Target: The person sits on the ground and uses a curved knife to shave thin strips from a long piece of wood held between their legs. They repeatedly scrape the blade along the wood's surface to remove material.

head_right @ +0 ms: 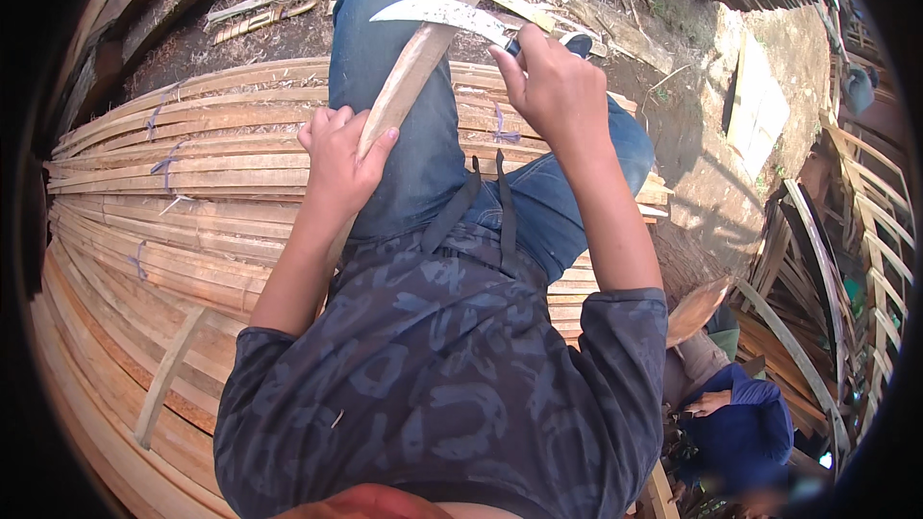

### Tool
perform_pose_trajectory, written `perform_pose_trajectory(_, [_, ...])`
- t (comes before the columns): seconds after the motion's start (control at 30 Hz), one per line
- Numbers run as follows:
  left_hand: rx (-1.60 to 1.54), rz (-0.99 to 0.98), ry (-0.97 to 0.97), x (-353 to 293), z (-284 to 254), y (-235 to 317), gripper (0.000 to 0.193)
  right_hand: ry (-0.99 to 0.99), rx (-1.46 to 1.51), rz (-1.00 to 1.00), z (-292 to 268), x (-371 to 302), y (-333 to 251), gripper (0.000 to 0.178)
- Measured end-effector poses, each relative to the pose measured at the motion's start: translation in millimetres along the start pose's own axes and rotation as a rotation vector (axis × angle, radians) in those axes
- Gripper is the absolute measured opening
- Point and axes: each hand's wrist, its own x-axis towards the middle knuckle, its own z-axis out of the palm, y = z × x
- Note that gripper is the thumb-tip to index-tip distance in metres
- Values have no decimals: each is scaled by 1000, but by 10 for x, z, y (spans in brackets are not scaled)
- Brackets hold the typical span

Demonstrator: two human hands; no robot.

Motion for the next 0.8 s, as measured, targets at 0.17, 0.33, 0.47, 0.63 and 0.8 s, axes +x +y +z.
perform_pose_trajectory(0.17, [15, 1, -6, 38, 4, 38, 28, -28, -1, -67, 71, -109, -116, 33])
perform_pose_trajectory(0.33, [31, -20, -48, 59, -47, 62, 28, 36, -112, -116, 84, 162, 325, 35])
perform_pose_trajectory(0.47, [25, 3, 7, 37, 28, 43, 27, -16, 5, -125, 161, -119, -39, 32])
perform_pose_trajectory(0.63, [37, -9, -42, 68, -42, 85, 27, 63, -132, -90, 112, 195, 376, 34])
perform_pose_trajectory(0.8, [47, -9, -13, 41, 8, 71, 27, 5, 35, -88, 120, -150, -8, 33])
